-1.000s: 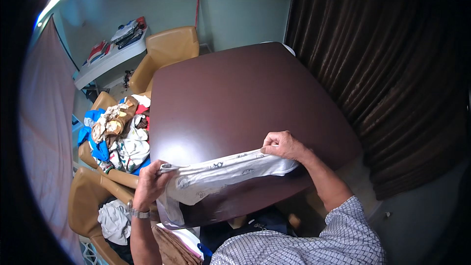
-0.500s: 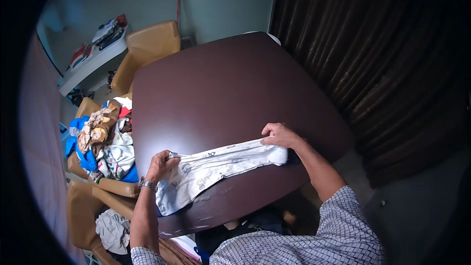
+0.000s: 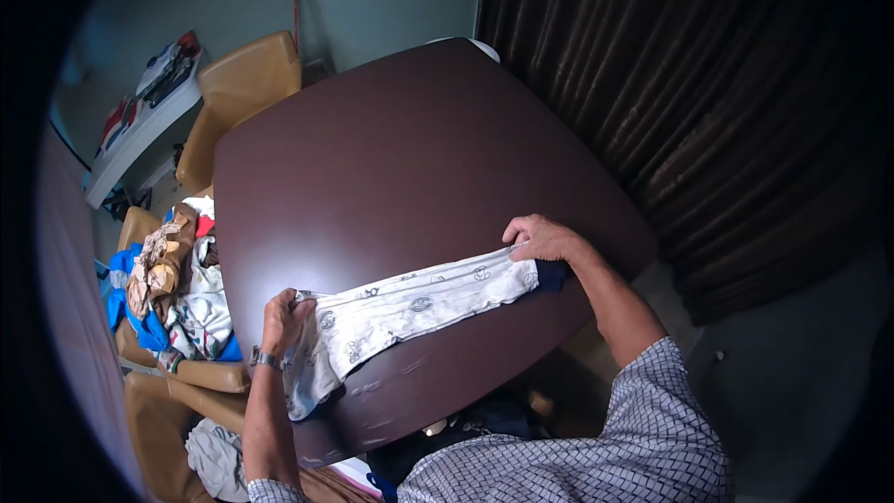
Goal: The person folds a pair of patterned pants and two long-sleeved shirts on a table. The person smooths each garment, folds the sides and ends, and places the folded items into a white laundry basket. The person repeats this process for each garment.
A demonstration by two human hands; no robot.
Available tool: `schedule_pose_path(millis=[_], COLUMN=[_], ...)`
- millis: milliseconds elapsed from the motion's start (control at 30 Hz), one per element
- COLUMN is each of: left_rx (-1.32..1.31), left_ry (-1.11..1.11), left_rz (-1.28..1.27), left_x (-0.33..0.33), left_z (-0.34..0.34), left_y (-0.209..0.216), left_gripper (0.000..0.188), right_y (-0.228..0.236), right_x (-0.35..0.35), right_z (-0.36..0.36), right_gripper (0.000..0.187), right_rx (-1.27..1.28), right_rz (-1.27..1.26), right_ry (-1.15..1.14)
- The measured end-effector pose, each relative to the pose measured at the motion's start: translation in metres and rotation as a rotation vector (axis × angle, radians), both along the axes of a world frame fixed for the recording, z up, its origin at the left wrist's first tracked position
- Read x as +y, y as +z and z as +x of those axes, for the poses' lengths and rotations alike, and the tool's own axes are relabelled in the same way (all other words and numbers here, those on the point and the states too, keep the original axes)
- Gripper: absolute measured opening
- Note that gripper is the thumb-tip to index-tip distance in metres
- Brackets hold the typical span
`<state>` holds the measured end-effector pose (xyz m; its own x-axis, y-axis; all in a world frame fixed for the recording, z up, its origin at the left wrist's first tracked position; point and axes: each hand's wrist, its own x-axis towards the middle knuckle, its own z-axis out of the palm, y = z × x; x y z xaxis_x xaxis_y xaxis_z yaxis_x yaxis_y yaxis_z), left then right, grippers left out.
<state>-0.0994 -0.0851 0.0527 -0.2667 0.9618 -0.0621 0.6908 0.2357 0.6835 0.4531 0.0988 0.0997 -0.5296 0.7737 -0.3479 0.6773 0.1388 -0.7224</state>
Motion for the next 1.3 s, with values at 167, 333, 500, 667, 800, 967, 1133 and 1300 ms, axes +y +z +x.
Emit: schedule_pose_path(millis=[167, 333, 500, 667, 800, 967, 1133, 1300], left_rx=[-0.118, 0.004, 0.519, 0.327, 0.363, 0.450, 0.461, 0.469], left_ry=[-0.022, -0.044, 0.011, -0.395, -0.437, -0.345, -0.298, -0.258], left_rz=[0.025, 0.253, 0.519, 0.505, 0.382, 0.204, 0.117, 0.060], left_x=[-0.002, 0.002, -0.020, -0.033, -0.049, -0.062, -0.064, -0.066], left_z=[0.010, 0.031, 0.058, 0.157, 0.163, 0.161, 0.158, 0.152], left_y=[-0.008, -0.008, 0.020, 0.016, -0.009, -0.008, 0.000, -0.001], left_gripper=[0.024, 0.028, 0.061, 0.024, 0.033, 0.061, 0.072, 0.086], right_y=[0.004, 0.016, 0.012, -0.046, -0.053, -0.069, -0.081, -0.072], right_x=[-0.001, -0.009, -0.073, -0.144, -0.181, -0.154, -0.127, -0.115], right_z=[-0.011, -0.029, -0.087, -0.197, -0.209, -0.174, -0.095, -0.078], right_gripper=[0.050, 0.060, 0.051, 0.042, 0.040, 0.053, 0.056, 0.054], right_rx=[-0.329, -0.610, -0.245, 0.324, 0.248, -0.138, -0.319, -0.324], right_rz=[0.172, 0.370, 0.684, 0.604, 0.622, 0.809, 0.845, 0.774], right_ry=[-0.070, -0.095, 0.016, 0.032, 0.072, -0.095, -0.320, -0.385])
